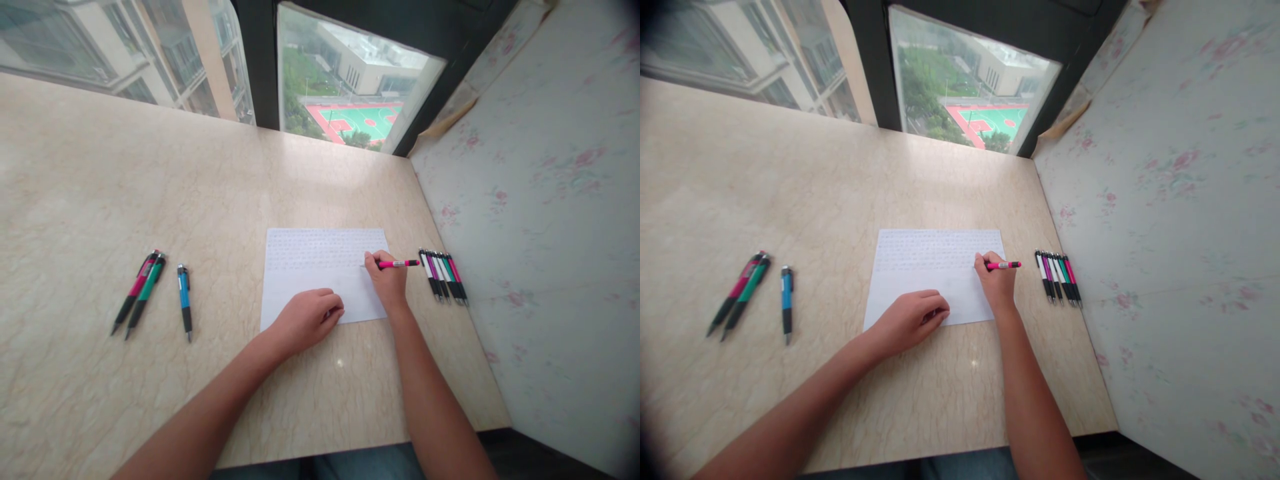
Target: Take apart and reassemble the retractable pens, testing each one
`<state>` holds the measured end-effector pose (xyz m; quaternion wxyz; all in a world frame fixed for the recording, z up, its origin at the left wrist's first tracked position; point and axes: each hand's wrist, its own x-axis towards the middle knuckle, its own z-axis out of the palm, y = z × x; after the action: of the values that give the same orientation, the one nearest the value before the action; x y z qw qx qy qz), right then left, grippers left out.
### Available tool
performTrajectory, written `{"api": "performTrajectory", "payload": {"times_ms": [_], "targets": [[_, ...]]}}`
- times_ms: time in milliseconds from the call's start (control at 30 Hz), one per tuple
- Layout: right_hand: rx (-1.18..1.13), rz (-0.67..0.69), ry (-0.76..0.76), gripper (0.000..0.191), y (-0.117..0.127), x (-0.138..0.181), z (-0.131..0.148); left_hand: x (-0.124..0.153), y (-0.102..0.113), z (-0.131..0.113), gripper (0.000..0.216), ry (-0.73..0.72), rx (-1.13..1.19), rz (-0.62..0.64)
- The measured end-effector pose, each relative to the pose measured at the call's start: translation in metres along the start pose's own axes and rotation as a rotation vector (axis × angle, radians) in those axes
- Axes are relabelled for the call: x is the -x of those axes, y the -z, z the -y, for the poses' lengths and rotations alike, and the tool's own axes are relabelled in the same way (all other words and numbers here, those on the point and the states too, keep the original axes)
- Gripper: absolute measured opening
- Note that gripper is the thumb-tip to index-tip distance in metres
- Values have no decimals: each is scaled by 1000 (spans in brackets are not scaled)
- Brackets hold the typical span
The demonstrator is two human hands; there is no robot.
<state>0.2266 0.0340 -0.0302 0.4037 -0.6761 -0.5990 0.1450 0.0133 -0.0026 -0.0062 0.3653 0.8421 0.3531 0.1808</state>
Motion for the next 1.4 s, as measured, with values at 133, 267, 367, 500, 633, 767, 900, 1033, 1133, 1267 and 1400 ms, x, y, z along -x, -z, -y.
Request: {"api": "performTrajectory", "payload": {"times_ms": [133, 267, 367, 500, 633, 767, 900, 1033, 1133, 1267, 1400], "targets": [[15, -19, 32, 36, 0, 0, 0, 0, 0, 0, 20, -4, 2, -17], [23, -12, 23, 36, 0, 0, 1, 0, -1, 0, 21, -9, -7, -15], [37, -33, 29, 36, 0, 0, 2, 0, 0, 0, 21, -4, -18, -12], [21, -37, 5, 37, 1, -2, -1, 0, 0, -1, 20, 0, -13, -7], [-347, -61, -215, 36, 7, -6, -9, 0, 1, -1, 20, -3, 3, -10], [-706, 10, -289, 43, 15, -9, -12, 0, 1, -1, 19, 4, 16, -15], [-796, 81, -272, 37, 21, -11, -7, 0, 1, 0, 19, 7, 4, -3], [-843, 151, -264, 31, 26, -10, -3, 1, 0, 2, 20, 13, -6, 7], [-840, 157, -266, 58, 27, -9, 0, 1, -1, 3, 19, 19, -9, 5], [-890, 83, -341, 90, 24, -7, 5, 0, 0, 2, 19, 14, -10, 7], [-940, 105, -307, 101, 22, -5, 7, 0, 1, 1, 19, 12, -13, 6]]}}
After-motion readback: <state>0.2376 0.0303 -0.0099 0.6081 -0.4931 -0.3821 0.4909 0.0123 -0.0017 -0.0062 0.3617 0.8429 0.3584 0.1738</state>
